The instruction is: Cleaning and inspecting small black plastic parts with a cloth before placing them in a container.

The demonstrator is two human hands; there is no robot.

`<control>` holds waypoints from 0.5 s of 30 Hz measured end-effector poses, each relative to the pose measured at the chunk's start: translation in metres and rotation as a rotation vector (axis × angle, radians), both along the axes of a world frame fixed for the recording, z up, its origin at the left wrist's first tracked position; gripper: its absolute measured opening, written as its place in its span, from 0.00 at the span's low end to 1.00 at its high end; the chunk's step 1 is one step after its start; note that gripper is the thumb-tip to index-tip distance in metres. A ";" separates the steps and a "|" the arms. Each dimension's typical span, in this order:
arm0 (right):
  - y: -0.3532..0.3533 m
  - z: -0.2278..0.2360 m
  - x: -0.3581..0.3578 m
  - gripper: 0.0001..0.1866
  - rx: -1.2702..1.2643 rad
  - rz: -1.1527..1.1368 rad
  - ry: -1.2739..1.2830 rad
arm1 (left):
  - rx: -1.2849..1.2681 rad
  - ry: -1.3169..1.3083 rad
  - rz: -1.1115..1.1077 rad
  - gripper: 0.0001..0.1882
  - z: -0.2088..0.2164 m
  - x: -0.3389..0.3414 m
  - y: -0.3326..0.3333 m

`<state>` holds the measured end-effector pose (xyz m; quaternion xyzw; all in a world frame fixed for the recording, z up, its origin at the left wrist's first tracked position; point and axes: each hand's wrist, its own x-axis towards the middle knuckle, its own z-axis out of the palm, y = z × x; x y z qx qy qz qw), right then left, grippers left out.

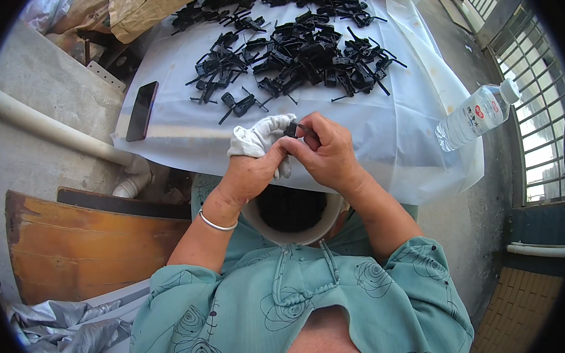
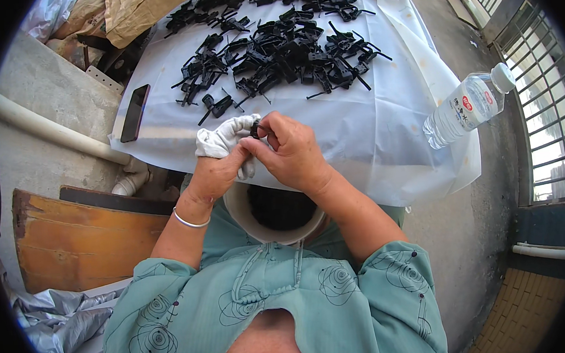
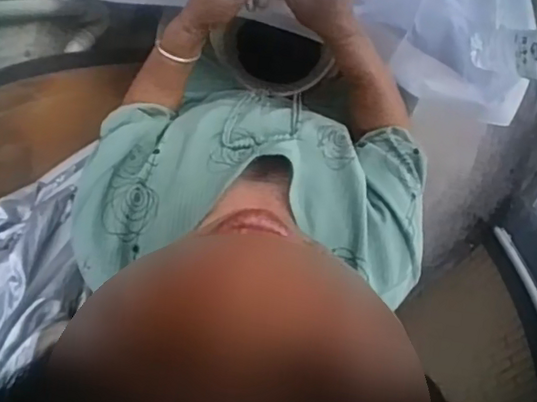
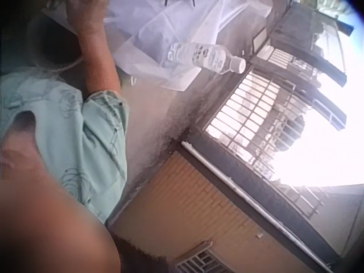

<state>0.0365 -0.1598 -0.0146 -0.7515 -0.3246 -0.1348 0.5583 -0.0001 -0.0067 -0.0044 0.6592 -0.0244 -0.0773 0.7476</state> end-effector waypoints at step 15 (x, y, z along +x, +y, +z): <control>0.005 -0.013 0.002 0.13 0.000 0.209 0.399 | 0.565 -0.496 0.270 0.15 -0.011 -0.004 -0.004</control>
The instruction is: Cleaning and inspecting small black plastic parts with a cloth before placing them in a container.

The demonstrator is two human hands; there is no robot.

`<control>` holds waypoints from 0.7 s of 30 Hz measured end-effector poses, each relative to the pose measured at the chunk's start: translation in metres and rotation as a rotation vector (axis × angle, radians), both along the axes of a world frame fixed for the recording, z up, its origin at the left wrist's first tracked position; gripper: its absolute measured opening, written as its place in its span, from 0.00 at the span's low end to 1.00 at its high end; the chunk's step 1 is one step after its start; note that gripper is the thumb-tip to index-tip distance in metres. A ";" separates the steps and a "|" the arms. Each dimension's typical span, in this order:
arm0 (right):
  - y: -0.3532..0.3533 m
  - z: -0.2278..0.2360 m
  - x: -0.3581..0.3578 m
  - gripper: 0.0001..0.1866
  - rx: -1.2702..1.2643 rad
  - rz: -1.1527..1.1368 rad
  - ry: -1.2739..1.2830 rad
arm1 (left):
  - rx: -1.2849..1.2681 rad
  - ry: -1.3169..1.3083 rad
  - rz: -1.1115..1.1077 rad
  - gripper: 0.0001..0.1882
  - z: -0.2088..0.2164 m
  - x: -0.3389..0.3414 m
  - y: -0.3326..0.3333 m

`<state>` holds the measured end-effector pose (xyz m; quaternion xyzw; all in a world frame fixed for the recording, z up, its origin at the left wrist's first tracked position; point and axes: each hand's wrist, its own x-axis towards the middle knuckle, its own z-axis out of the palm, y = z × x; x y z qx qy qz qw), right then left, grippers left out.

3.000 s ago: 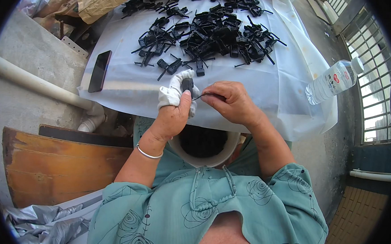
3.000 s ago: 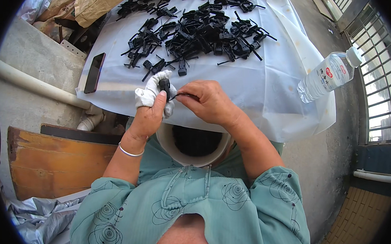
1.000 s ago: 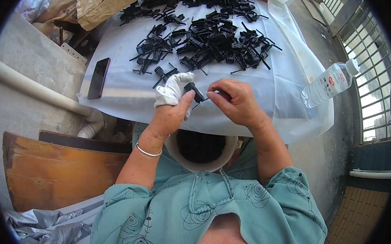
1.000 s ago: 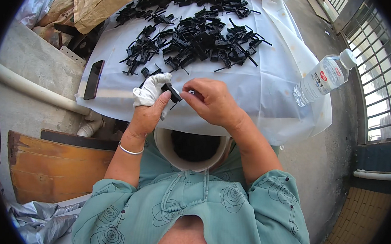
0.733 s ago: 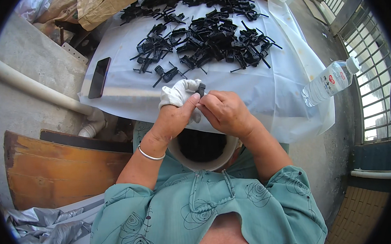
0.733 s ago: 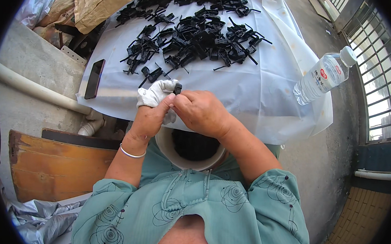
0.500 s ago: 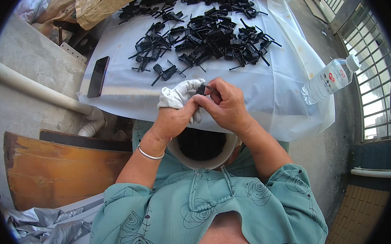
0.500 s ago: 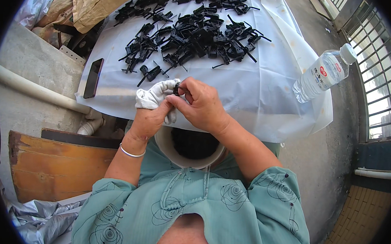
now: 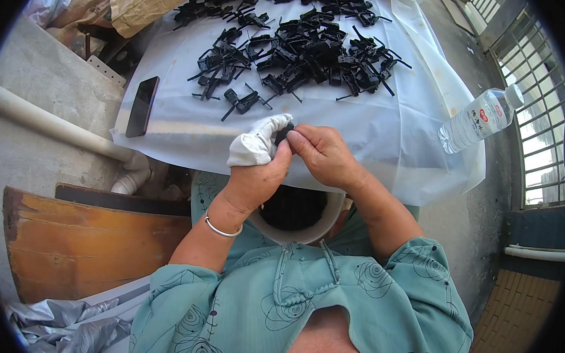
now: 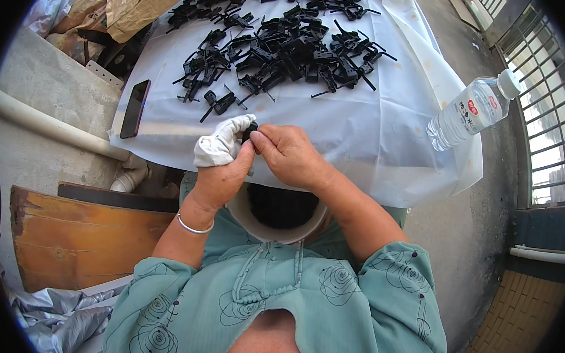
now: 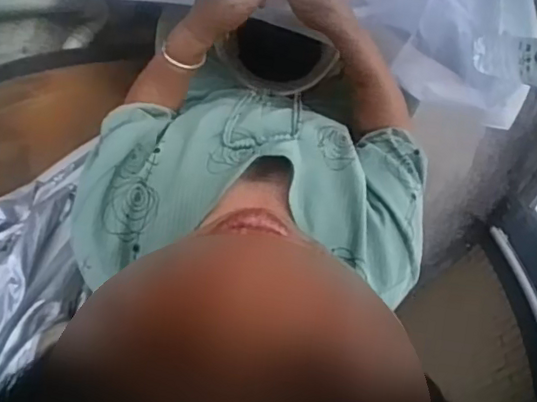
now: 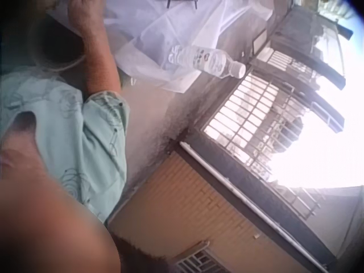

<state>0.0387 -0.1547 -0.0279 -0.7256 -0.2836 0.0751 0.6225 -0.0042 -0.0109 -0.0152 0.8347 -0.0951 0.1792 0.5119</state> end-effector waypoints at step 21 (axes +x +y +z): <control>-0.009 0.012 0.008 0.08 -0.026 0.036 -0.197 | -0.495 0.440 -0.235 0.16 0.011 -0.007 0.018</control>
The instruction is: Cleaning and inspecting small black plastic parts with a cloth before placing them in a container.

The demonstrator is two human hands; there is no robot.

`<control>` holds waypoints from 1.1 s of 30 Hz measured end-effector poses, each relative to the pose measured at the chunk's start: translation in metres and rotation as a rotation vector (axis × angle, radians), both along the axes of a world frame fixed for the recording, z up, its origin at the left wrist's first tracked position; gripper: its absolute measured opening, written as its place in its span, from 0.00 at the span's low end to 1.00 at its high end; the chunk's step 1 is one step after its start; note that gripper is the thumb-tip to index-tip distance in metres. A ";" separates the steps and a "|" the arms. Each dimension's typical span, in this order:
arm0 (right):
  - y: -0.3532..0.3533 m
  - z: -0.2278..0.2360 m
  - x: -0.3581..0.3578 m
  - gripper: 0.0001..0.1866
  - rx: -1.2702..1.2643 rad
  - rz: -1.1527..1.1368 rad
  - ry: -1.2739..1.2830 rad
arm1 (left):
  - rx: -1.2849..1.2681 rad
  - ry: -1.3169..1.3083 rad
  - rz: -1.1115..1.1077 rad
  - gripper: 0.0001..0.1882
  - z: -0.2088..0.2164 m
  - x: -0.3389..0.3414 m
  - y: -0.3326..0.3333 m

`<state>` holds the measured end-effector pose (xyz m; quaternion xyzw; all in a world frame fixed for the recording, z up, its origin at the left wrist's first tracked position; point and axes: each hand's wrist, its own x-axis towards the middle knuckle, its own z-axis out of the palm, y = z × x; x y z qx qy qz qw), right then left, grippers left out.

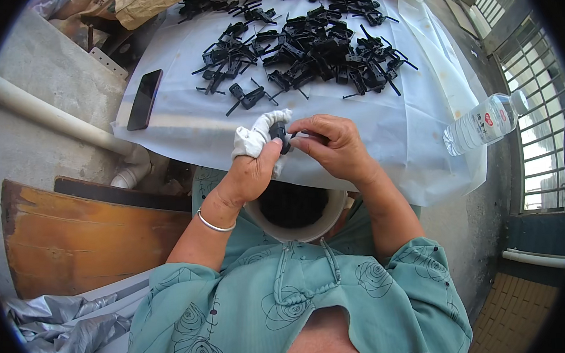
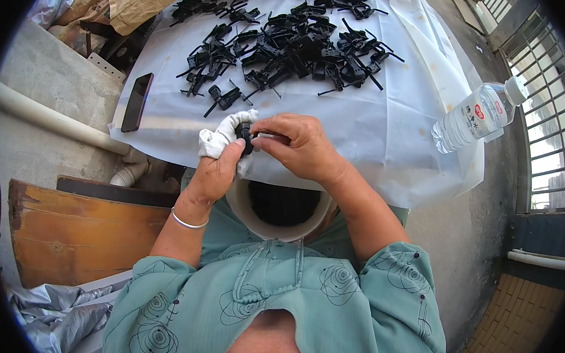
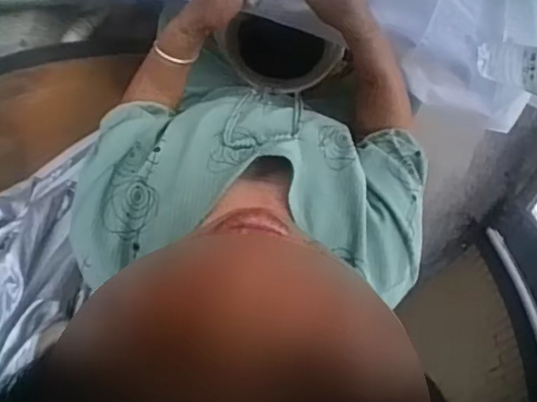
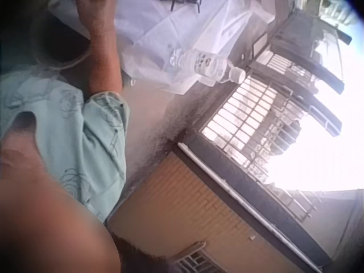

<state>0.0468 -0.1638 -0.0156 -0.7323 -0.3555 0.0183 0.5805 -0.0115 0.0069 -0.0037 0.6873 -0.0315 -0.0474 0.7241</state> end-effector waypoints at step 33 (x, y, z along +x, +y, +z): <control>0.012 -0.023 0.039 0.08 -0.421 -0.591 -0.486 | 0.759 -0.523 -0.066 0.17 -0.002 -0.006 0.011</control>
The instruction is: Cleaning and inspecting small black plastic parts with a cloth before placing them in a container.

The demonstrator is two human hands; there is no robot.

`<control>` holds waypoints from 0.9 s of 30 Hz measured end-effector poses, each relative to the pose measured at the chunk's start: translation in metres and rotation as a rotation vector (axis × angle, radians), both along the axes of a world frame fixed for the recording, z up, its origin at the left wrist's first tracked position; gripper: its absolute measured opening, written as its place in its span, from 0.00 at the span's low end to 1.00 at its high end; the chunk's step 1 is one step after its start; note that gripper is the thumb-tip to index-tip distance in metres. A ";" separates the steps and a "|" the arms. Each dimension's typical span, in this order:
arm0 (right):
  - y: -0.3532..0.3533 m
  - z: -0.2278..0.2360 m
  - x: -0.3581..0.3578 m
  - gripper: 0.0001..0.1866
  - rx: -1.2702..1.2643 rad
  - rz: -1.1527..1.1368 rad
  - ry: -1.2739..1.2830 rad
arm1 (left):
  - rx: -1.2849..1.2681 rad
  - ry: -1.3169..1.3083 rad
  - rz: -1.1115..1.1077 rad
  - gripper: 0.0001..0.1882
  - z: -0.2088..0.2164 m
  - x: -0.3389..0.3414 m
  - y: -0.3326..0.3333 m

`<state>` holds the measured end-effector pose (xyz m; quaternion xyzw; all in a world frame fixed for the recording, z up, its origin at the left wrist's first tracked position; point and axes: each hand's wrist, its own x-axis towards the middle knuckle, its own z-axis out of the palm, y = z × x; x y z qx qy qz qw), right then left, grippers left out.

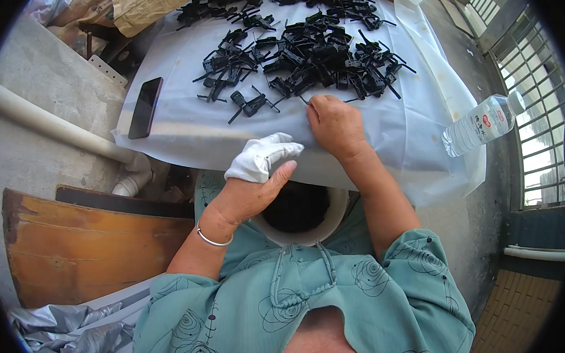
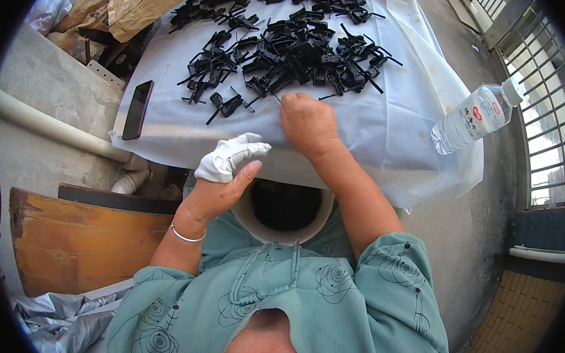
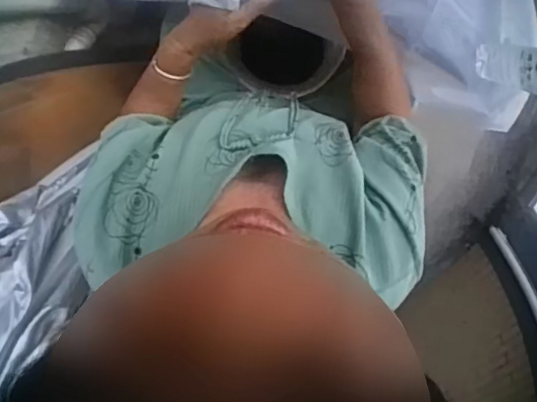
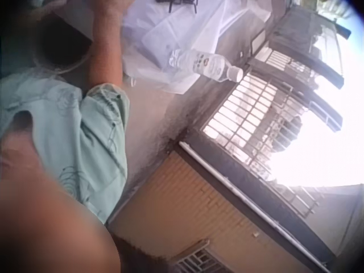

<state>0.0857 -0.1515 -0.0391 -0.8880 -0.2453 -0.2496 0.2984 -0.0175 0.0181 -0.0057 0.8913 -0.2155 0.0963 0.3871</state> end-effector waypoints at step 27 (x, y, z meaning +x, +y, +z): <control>-0.013 0.025 -0.043 0.10 0.638 0.340 0.652 | -0.808 0.347 -0.053 0.14 -0.004 0.025 -0.032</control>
